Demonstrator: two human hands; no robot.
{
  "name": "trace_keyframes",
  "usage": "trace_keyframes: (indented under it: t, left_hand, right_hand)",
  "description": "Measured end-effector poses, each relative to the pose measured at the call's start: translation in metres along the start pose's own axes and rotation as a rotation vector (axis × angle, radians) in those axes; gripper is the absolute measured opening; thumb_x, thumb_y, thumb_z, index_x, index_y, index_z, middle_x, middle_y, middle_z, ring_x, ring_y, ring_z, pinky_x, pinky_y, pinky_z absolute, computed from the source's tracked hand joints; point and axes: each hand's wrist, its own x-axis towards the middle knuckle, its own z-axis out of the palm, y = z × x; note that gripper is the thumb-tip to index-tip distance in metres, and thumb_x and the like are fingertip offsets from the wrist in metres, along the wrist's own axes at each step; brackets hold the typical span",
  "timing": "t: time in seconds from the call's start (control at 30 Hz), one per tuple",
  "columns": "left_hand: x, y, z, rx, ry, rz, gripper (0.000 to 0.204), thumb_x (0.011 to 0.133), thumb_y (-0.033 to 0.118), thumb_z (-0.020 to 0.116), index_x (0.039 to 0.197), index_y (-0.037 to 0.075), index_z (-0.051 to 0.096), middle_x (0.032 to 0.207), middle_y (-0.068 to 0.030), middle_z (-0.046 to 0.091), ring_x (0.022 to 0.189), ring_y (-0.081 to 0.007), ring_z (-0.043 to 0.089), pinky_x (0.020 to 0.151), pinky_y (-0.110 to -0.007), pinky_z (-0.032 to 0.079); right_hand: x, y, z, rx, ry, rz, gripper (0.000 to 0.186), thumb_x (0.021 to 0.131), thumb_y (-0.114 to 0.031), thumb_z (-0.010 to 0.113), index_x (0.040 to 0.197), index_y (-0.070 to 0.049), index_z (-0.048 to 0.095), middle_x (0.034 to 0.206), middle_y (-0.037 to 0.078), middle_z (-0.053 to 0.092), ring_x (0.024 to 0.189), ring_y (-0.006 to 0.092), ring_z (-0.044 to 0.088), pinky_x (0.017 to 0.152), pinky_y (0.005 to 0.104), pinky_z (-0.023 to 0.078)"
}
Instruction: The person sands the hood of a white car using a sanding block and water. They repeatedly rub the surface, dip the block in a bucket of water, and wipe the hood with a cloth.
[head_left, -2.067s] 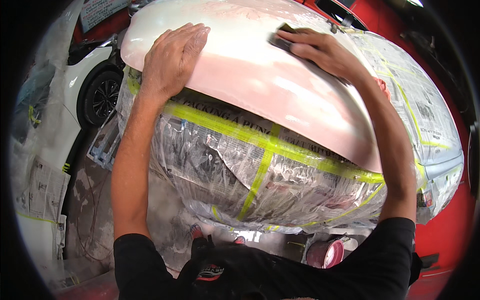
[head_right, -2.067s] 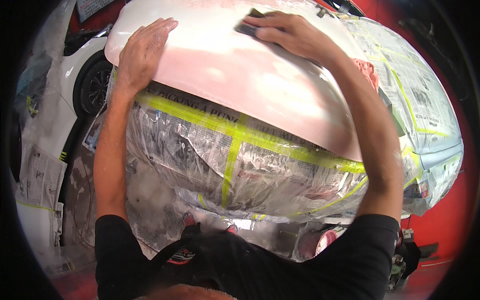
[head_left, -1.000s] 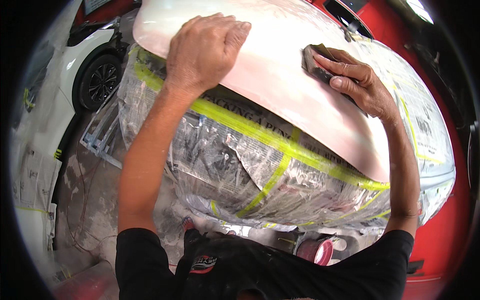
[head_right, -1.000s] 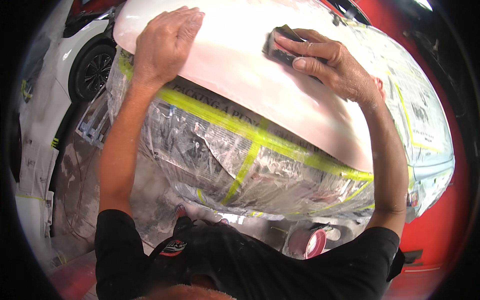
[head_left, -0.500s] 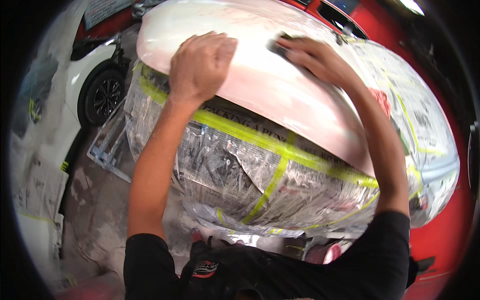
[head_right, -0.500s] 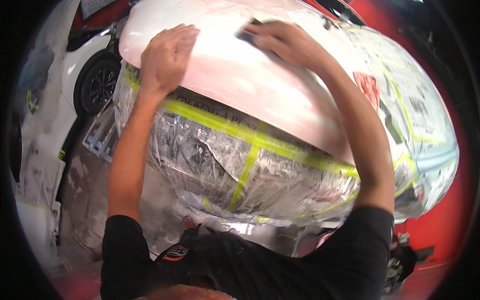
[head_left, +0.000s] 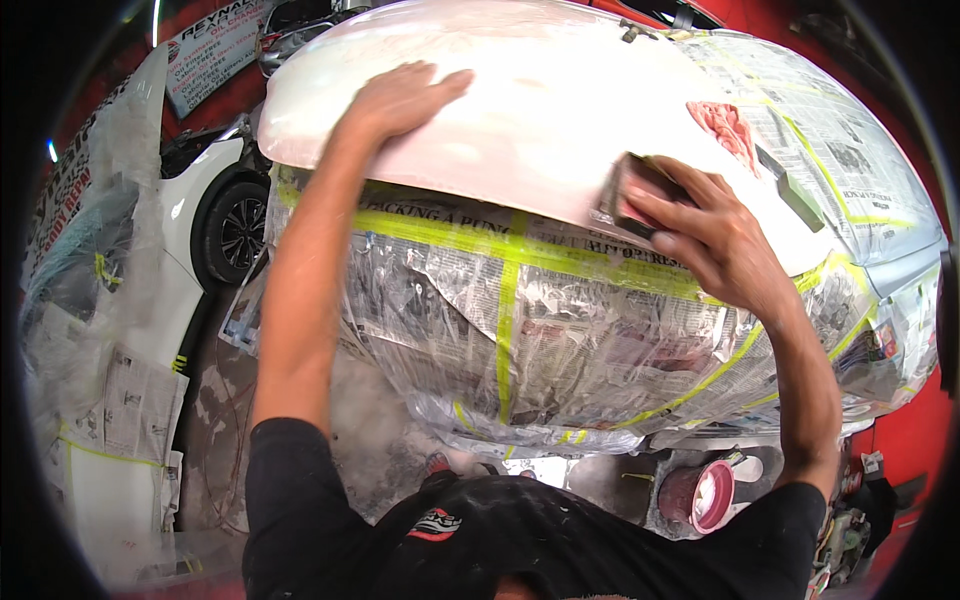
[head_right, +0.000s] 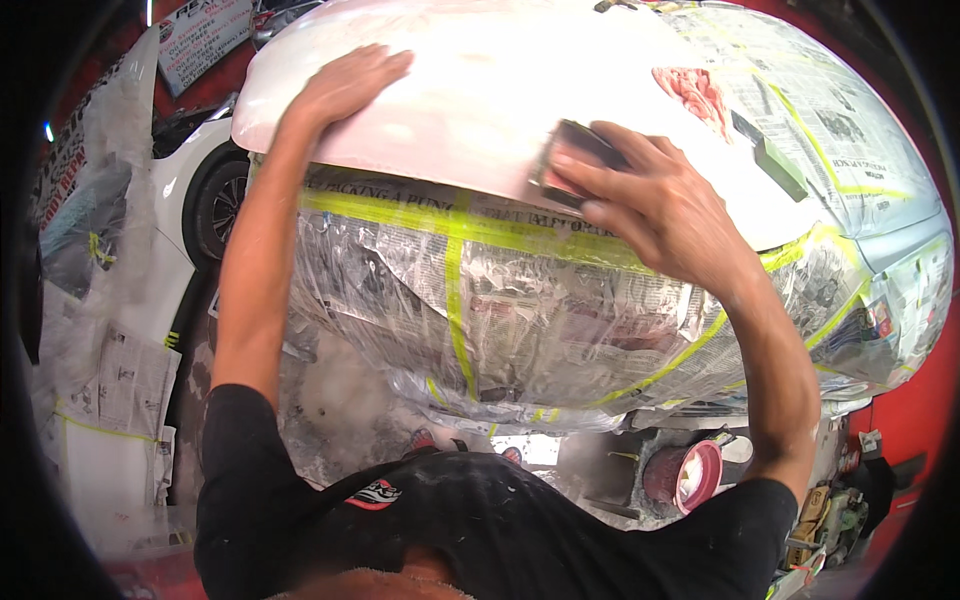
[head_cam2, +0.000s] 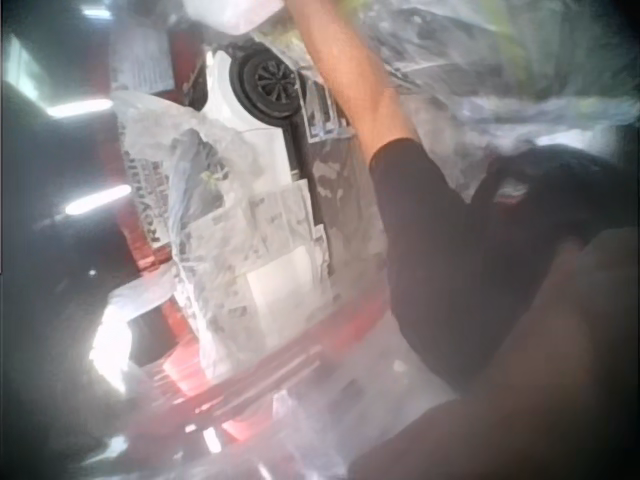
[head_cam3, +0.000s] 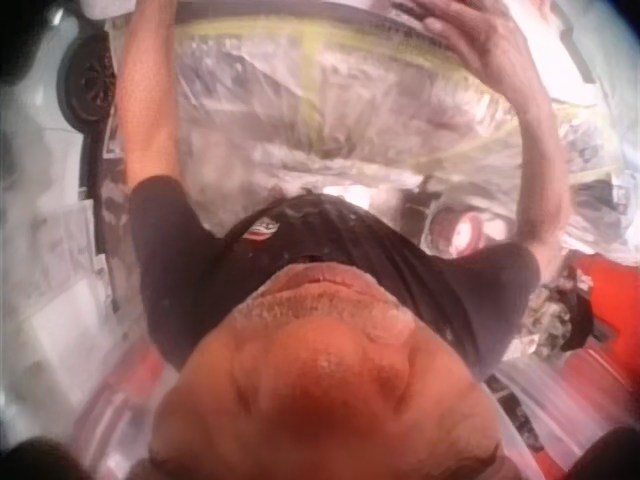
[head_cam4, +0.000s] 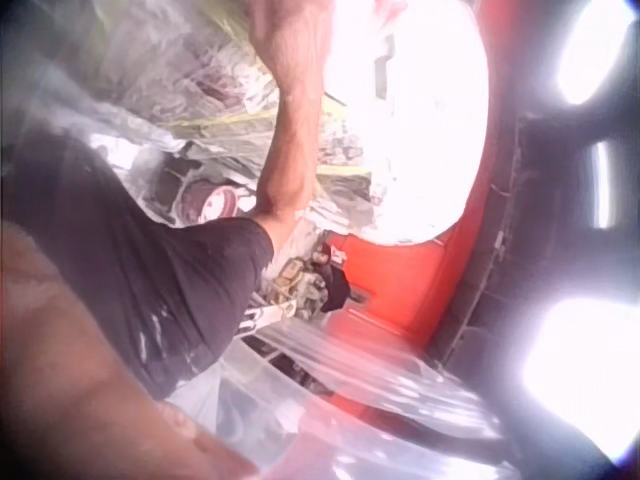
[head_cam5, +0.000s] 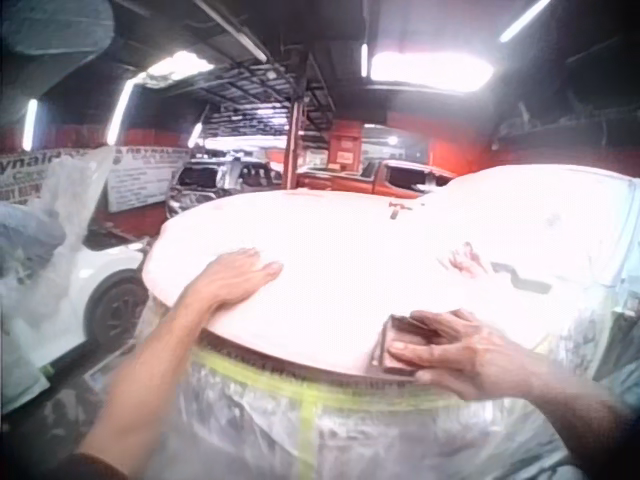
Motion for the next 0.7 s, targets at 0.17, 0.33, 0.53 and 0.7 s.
trace_keyframes:
  t: [0.17, 0.33, 0.53, 0.7]
  left_hand:
    - [0.013, 0.129, -0.007, -0.006, -0.177, -0.036, 0.116, 0.084, 0.09, 0.04, 0.15, -0.006, 0.047, 0.159, -0.0272, 0.04, 0.152, -0.0396, 0.034, 0.125, -0.046, 0.028]
    - [-0.013, 0.165, -0.007, 0.007, -0.148, 0.036, 0.115, 0.089, 0.086, 0.035, 0.152, -0.009, 0.041, 0.159, -0.0306, 0.037, 0.153, -0.0404, 0.032, 0.125, -0.046, 0.027]
    - [-0.063, 0.223, 0.013, -0.013, 0.035, 0.261, 0.108, 0.096, 0.083, 0.024, 0.151, -0.008, 0.041, 0.155, -0.0327, 0.041, 0.151, -0.0411, 0.035, 0.128, -0.047, 0.021]
    - [-0.077, 0.213, 0.02, -0.008, 0.153, 0.328, 0.095, 0.101, 0.075, 0.024, 0.15, -0.002, 0.048, 0.155, -0.025, 0.046, 0.149, -0.0363, 0.039, 0.126, -0.047, 0.026]
  right_hand:
    - [-0.079, 0.015, -0.024, 0.148, 0.145, 0.173, 0.048, 0.091, -0.015, 0.069, 0.138, -0.012, 0.067, 0.148, 0.025, 0.054, 0.136, 0.0407, 0.054, 0.114, 0.0458, 0.041]
    - [-0.109, 0.033, -0.031, 0.295, 0.331, 0.202, 0.045, 0.099, -0.019, 0.061, 0.141, -0.004, 0.063, 0.148, 0.026, 0.055, 0.137, 0.0354, 0.054, 0.115, 0.0428, 0.038]
    - [-0.081, 0.035, -0.022, 0.354, 0.474, 0.252, 0.046, 0.1, -0.021, 0.06, 0.144, -0.005, 0.062, 0.143, 0.021, 0.06, 0.132, 0.031, 0.057, 0.113, 0.0399, 0.04]
    - [-0.07, 0.031, -0.015, 0.38, 0.403, 0.221, 0.042, 0.099, -0.015, 0.063, 0.14, -0.005, 0.064, 0.143, 0.021, 0.06, 0.13, 0.0299, 0.059, 0.111, 0.0388, 0.042]
